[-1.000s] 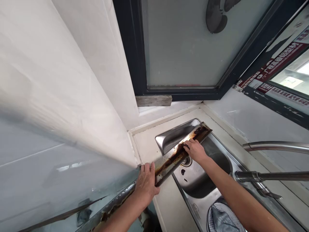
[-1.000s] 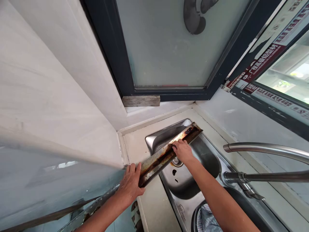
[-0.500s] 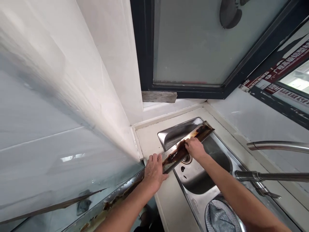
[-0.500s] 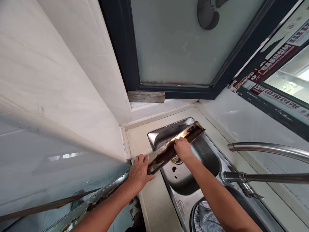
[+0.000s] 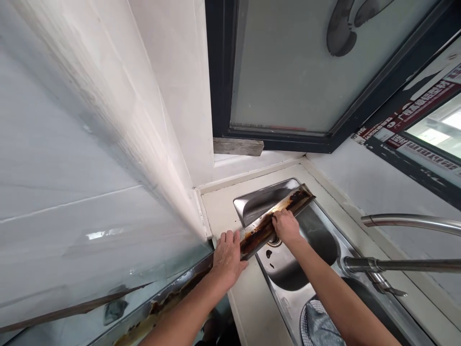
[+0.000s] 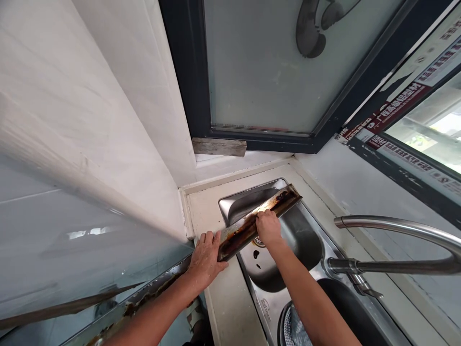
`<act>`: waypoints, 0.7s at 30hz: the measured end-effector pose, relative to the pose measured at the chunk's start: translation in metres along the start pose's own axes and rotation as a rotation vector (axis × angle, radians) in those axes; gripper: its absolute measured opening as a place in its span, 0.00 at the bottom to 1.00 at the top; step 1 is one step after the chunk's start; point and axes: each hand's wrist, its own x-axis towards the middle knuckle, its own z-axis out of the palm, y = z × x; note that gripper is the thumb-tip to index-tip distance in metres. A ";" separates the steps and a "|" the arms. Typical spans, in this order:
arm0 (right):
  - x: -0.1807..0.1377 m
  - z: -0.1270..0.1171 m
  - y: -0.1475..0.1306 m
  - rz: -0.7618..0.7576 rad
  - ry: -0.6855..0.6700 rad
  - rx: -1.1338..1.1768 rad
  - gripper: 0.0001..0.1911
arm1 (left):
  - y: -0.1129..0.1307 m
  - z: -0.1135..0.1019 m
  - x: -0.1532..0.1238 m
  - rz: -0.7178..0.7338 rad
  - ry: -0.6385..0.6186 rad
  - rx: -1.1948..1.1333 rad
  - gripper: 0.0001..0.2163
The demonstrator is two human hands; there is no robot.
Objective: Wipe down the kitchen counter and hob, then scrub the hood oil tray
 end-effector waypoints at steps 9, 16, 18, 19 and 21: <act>-0.003 0.006 -0.007 -0.125 -0.029 -0.002 0.15 | -0.003 0.004 0.002 0.009 0.013 -0.014 0.39; 0.009 0.000 0.010 0.034 -0.008 -0.063 0.16 | -0.003 0.004 0.002 -0.005 -0.001 -0.040 0.39; -0.006 0.006 -0.008 -0.077 -0.021 -0.036 0.15 | -0.003 0.005 0.002 -0.004 0.005 -0.035 0.39; -0.011 0.008 -0.014 -0.117 -0.024 -0.026 0.15 | -0.004 0.005 0.002 0.000 0.009 -0.033 0.39; -0.011 0.007 -0.014 -0.115 -0.019 -0.029 0.15 | -0.005 0.006 0.002 0.015 0.012 -0.033 0.40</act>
